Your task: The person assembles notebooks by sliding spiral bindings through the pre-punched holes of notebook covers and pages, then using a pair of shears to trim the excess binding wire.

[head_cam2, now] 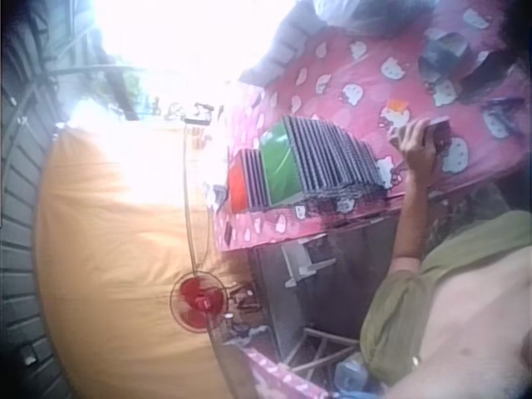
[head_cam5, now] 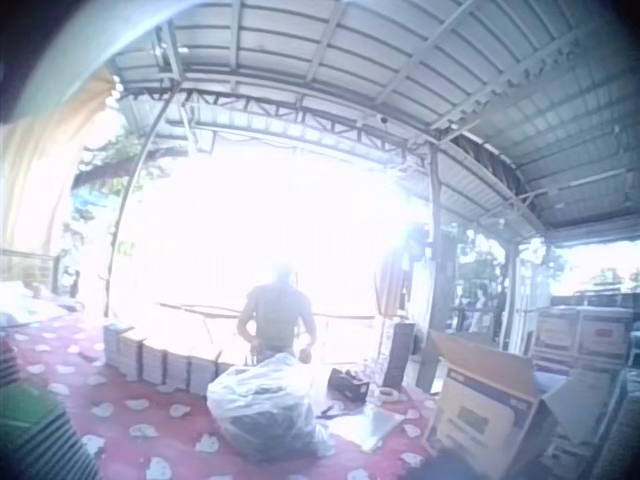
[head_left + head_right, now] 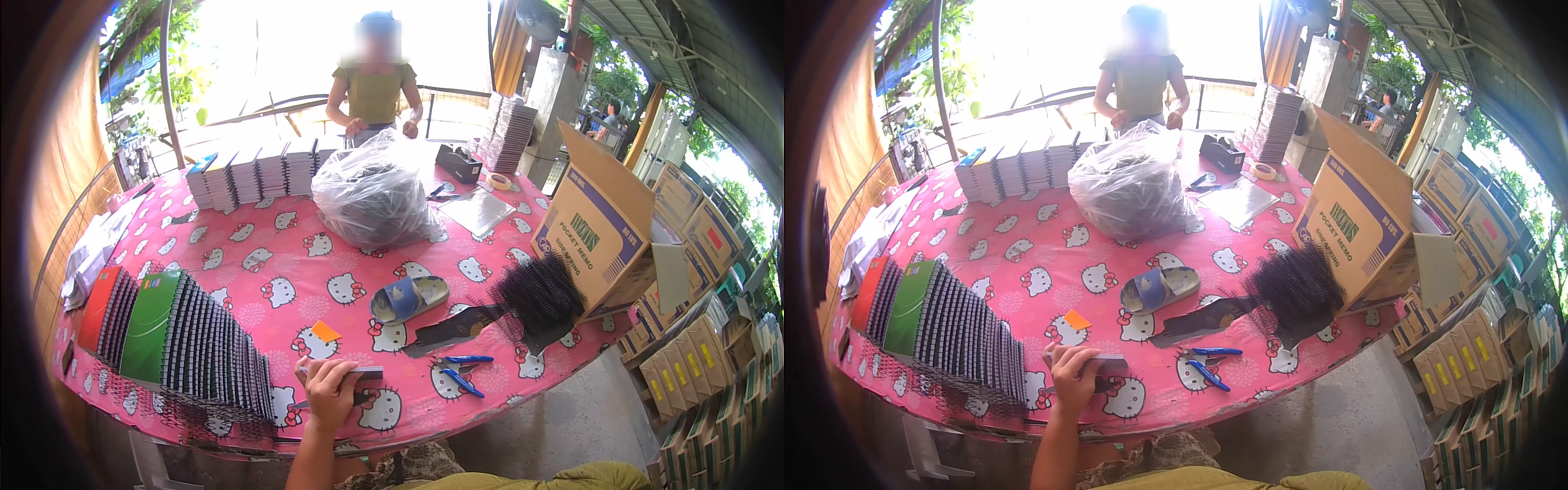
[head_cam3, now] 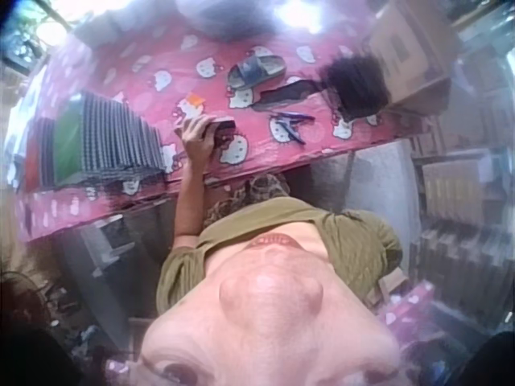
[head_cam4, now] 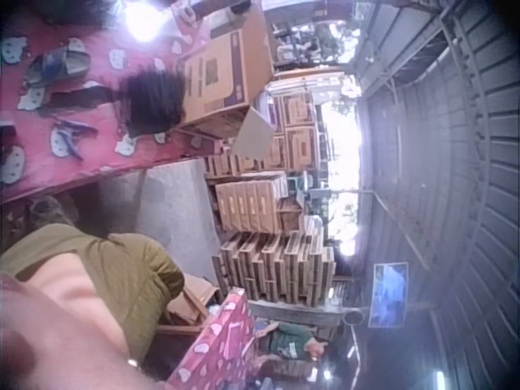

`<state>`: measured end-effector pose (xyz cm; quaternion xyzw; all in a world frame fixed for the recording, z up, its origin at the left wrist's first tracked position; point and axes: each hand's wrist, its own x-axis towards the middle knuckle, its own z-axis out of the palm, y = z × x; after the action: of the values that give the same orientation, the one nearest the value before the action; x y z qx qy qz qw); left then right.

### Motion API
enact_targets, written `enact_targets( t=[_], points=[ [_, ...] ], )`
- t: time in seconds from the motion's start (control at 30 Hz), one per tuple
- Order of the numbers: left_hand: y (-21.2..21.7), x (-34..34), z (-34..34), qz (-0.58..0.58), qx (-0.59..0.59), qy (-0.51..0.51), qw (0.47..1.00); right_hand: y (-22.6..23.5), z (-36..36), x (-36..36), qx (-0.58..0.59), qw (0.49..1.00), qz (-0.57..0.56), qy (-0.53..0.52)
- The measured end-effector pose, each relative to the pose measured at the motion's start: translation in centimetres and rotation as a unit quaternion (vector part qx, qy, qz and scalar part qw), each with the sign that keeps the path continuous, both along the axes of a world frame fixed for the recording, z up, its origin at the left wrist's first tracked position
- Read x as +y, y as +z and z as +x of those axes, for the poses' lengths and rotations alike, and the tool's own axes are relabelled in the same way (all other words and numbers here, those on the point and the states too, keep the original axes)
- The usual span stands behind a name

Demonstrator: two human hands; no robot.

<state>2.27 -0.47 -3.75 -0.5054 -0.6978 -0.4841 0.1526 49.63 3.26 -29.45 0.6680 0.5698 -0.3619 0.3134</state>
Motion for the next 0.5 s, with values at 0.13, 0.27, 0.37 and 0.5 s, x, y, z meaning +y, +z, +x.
enact_targets(
  t=[0.13, 0.27, 0.37, 0.5],
  points=[
    [-0.3, 0.0, -0.1, 0.003, -0.002, -0.008, 1.0, 0.1, -1.0, 0.8, 0.005, 1.0, 0.007, 0.007],
    [-0.2, -0.1, -0.1, 0.0, -0.001, -0.007, 1.0, 0.2, -1.3, 1.4, 0.004, 1.0, 0.009, 0.012],
    [-0.1, -0.2, 0.0, -0.002, -0.002, -0.008, 1.0, -0.1, -1.5, 1.7, 0.006, 1.0, 0.009, 0.014],
    [0.0, -0.3, 0.0, -0.001, -0.002, -0.008, 1.0, -0.1, -1.7, 1.9, 0.009, 1.0, 0.009, 0.015]
  ],
)
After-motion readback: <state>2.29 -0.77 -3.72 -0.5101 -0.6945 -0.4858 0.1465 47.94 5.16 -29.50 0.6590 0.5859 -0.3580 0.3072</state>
